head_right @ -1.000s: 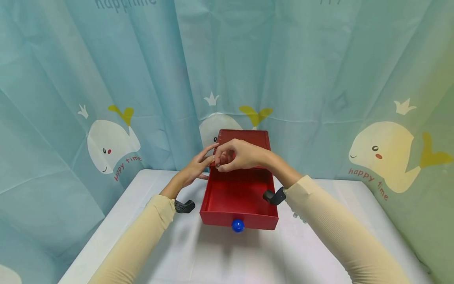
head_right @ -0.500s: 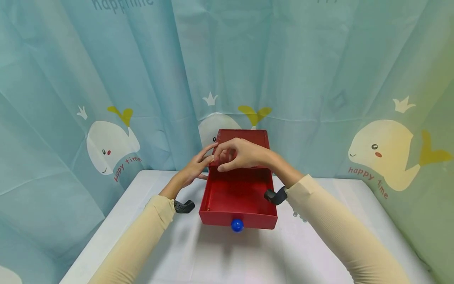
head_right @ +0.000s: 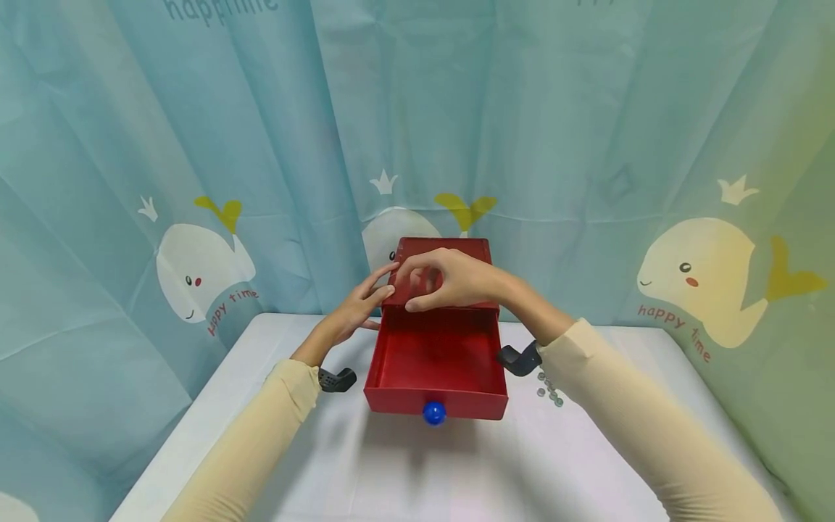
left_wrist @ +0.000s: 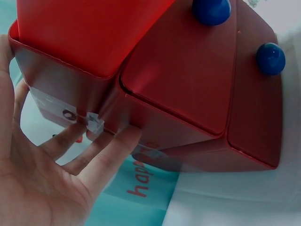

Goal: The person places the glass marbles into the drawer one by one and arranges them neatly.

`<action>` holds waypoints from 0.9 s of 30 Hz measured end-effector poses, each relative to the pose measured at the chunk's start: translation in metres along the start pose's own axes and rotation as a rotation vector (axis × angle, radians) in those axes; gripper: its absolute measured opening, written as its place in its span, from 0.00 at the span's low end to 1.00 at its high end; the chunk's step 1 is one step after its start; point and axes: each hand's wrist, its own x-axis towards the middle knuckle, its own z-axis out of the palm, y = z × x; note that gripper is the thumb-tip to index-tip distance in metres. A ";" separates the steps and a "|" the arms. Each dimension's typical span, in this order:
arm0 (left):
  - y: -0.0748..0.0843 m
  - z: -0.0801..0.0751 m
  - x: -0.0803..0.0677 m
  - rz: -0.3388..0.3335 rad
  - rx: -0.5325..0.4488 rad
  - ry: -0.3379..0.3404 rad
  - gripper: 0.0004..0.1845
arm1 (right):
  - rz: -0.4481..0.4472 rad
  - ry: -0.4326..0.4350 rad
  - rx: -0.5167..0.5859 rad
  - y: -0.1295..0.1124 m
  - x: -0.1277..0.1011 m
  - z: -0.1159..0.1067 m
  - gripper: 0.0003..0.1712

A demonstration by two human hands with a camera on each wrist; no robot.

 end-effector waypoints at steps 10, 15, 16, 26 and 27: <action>0.000 -0.001 -0.001 0.014 0.013 -0.008 0.32 | 0.088 0.055 0.006 0.004 -0.025 -0.012 0.27; 0.001 -0.004 -0.002 0.020 0.021 0.001 0.32 | 0.128 0.086 0.009 0.010 -0.039 -0.018 0.31; 0.000 -0.004 -0.002 0.020 0.020 0.003 0.32 | 0.128 0.093 0.010 0.011 -0.042 -0.019 0.31; -0.001 -0.003 -0.001 0.011 0.015 0.005 0.32 | 0.114 0.178 0.020 0.019 -0.078 -0.031 0.31; -0.001 -0.002 -0.001 0.011 0.016 0.006 0.32 | 0.111 0.188 0.019 0.020 -0.083 -0.032 0.31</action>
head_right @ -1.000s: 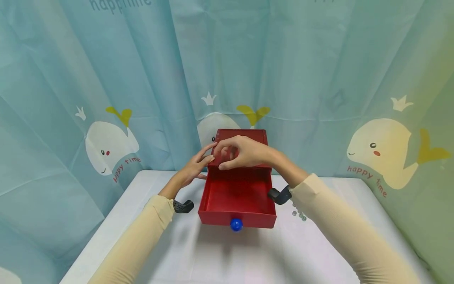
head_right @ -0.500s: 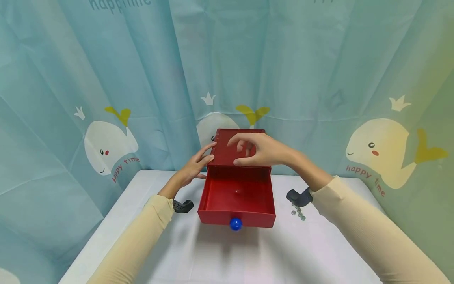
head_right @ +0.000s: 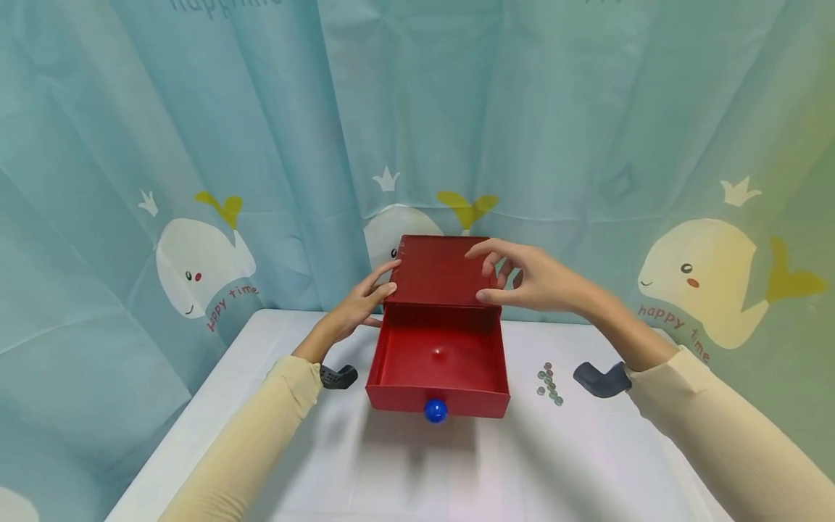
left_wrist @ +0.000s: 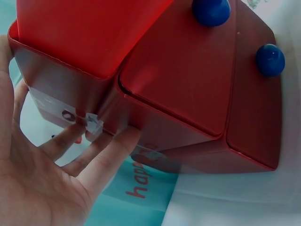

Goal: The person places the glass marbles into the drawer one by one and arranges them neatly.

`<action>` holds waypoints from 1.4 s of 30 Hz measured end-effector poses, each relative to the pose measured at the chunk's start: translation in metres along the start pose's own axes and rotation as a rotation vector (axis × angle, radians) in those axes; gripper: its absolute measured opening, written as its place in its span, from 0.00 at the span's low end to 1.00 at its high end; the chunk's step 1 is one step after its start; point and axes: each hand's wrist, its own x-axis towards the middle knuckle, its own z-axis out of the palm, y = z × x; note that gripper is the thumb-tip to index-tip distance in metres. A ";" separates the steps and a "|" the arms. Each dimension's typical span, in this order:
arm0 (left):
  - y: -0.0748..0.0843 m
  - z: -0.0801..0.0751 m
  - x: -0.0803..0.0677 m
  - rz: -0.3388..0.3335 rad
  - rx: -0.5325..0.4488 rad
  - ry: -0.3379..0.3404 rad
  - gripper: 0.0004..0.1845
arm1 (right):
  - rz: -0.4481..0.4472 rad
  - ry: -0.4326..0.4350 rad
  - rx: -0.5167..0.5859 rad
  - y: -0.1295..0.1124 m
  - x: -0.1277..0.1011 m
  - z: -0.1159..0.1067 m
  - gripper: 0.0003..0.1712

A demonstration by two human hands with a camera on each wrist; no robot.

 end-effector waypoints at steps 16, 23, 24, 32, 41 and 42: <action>0.001 0.011 0.001 0.017 -0.002 -0.020 0.31 | 0.018 0.094 -0.039 0.020 -0.061 -0.014 0.33; 0.002 0.015 0.003 0.018 -0.017 -0.018 0.31 | 0.072 0.148 -0.060 0.028 -0.085 -0.015 0.35; 0.002 0.015 0.004 0.019 -0.019 -0.019 0.31 | 0.082 0.154 -0.060 0.030 -0.088 -0.015 0.35; 0.003 0.015 0.002 0.015 -0.023 -0.016 0.32 | 0.111 0.184 -0.052 0.047 -0.112 -0.005 0.33; 0.002 0.015 0.000 0.007 -0.020 -0.003 0.32 | 0.180 0.215 -0.021 0.063 -0.136 0.014 0.31; 0.002 0.015 0.001 0.008 -0.019 -0.002 0.31 | 0.186 0.217 -0.025 0.065 -0.139 0.016 0.31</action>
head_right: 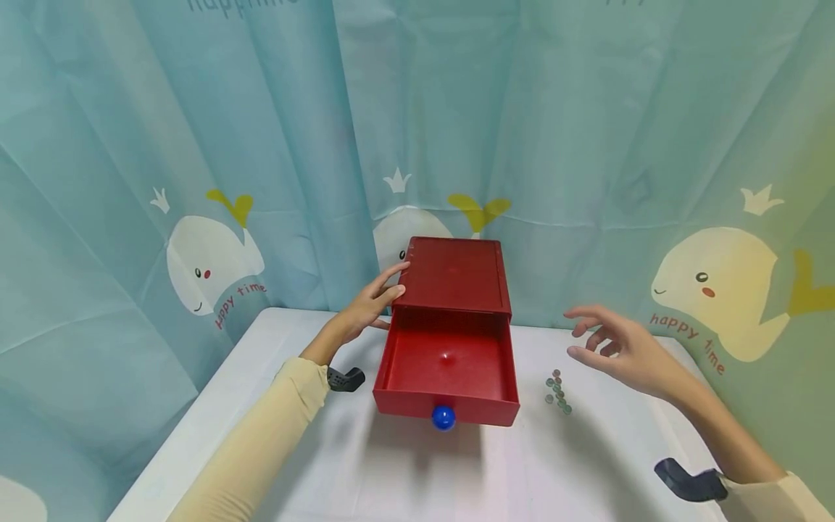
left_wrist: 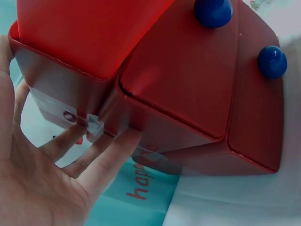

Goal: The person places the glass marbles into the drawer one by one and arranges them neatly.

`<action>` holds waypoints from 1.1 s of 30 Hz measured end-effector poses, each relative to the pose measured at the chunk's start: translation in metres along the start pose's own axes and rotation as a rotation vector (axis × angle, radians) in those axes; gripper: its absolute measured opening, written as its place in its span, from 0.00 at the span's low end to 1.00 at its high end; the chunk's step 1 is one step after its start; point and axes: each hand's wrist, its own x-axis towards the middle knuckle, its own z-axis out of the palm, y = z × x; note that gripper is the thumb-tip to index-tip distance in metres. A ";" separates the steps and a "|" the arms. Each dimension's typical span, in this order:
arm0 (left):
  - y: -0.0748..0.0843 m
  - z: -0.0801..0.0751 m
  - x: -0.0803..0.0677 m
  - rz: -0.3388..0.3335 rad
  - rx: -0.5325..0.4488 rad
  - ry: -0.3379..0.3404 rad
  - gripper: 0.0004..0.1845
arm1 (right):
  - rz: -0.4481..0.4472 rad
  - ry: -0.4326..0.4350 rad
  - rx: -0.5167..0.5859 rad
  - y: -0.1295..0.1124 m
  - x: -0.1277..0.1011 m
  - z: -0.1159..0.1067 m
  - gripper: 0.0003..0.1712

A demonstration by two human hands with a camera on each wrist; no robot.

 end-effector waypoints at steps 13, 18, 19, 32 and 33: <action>0.000 0.000 0.000 0.009 0.007 0.001 0.32 | 0.081 0.028 0.029 0.038 -0.032 0.029 0.27; 0.000 -0.001 -0.001 0.010 0.005 0.000 0.32 | 0.132 0.022 0.036 0.048 -0.041 0.038 0.26; 0.000 -0.001 -0.001 0.009 0.005 -0.001 0.32 | 0.138 0.018 0.036 0.050 -0.042 0.040 0.26; 0.000 -0.001 0.000 0.002 -0.001 -0.003 0.32 | 0.187 -0.036 0.082 0.084 -0.055 0.065 0.25; 0.000 -0.001 0.001 0.000 -0.001 -0.003 0.32 | 0.188 -0.041 0.081 0.086 -0.056 0.067 0.25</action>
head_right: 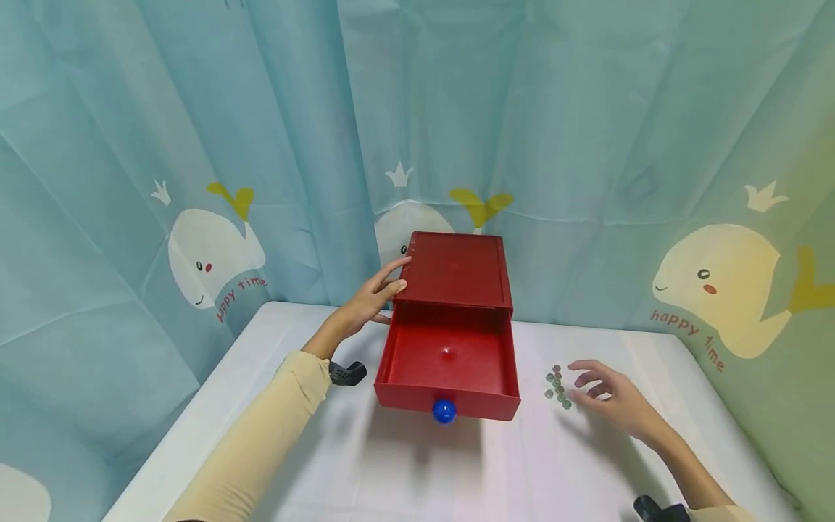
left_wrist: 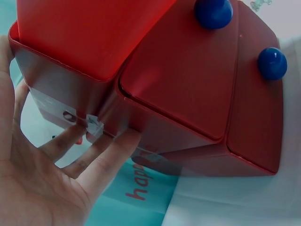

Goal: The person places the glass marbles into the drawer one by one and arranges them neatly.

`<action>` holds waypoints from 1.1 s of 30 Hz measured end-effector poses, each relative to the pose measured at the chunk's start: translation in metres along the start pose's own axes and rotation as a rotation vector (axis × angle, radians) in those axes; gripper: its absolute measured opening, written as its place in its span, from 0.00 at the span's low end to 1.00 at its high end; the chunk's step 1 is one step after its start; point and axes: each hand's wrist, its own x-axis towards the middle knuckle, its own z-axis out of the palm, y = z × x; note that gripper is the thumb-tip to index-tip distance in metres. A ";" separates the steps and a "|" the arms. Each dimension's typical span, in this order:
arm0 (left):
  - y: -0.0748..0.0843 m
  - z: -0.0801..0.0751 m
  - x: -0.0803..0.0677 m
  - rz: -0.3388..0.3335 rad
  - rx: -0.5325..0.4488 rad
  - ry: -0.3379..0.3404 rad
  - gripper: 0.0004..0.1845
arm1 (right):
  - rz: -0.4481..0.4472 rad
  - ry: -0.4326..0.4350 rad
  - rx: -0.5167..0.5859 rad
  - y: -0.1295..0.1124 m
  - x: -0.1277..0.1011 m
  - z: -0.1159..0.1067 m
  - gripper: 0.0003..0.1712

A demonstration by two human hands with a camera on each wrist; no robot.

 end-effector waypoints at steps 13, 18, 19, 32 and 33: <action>0.002 -0.001 0.001 0.009 0.003 -0.006 0.32 | 0.040 -0.023 -0.019 0.017 0.001 0.012 0.24; 0.002 -0.002 0.002 0.005 -0.001 -0.002 0.31 | 0.050 -0.035 -0.013 0.018 0.001 0.015 0.20; 0.001 -0.002 0.002 0.003 -0.001 0.000 0.31 | 0.059 -0.041 -0.017 0.019 0.001 0.016 0.20; 0.000 0.000 -0.001 -0.003 0.005 -0.002 0.31 | 0.142 -0.047 -0.085 0.019 -0.001 0.024 0.18; 0.001 0.000 -0.001 -0.004 0.006 -0.002 0.31 | 0.149 -0.044 -0.089 0.019 -0.002 0.024 0.18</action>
